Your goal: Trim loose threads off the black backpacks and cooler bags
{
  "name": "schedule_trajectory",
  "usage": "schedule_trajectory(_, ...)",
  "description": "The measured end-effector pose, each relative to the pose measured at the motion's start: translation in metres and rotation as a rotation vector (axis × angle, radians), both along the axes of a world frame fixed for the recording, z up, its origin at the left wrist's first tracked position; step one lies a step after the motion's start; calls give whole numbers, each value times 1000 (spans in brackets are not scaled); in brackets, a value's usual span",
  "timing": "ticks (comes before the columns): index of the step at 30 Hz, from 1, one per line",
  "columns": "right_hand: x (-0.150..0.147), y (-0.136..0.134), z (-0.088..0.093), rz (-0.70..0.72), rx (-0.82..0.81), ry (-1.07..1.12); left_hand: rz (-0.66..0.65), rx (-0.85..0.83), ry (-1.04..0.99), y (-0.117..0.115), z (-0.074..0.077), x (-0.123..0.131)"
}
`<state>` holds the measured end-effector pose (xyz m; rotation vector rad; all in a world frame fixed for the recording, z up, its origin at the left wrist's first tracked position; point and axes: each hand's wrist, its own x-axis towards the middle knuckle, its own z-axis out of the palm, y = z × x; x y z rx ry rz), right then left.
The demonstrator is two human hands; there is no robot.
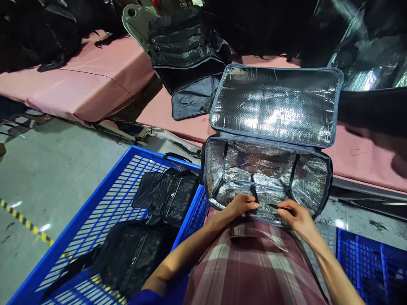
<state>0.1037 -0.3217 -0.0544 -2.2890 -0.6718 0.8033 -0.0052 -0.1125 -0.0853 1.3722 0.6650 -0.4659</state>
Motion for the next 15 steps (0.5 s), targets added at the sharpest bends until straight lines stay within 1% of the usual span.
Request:
schedule_trajectory(1, 3, -19, 10, -68, 32, -5, 43, 103, -55, 2, 6, -7)
schedule_trajectory(2, 5, -39, 19, -297, 157, -9, 99, 233, -121, 4, 13, -16)
schedule_trajectory(3, 8, -58, 27, -513, 224, -36, 169, 384, -190, 8, 20, -27)
schedule_trajectory(4, 10, -73, 32, -689, 185, -80, 244, 556, -253, 14, 26, -39)
schedule_trajectory(5, 11, -85, 34, -818, 124, -84, 323, 729, -296, 20, 31, -51)
schedule_trajectory(6, 10, -91, 33, -873, 52, -63, 401, 883, -303, 28, 35, -62)
schedule_trajectory(7, 8, -93, 28, -871, -8, -16, 483, 1018, -284, 34, 36, -71)
schedule_trajectory(8, 6, -91, 21, -828, -41, 43, 553, 1111, -241, 41, 36, -78)
schedule_trajectory(9, 2, -87, 11, -766, -49, 89, 604, 1146, -177, 45, 35, -83)
schedule_trajectory(10, -1, -82, 1, -711, -56, 108, 623, 1110, -100, 48, 32, -85)
schedule_trajectory(11, -5, -78, -10, -678, -69, 109, 617, 1010, -22, 50, 29, -85)
schedule_trajectory(13, -9, -75, -30, -649, -95, 71, 575, 714, 70, 50, 24, -83)
schedule_trajectory(15, -6, -81, -48, -609, -46, 28, 550, 493, 60, 55, 21, -81)
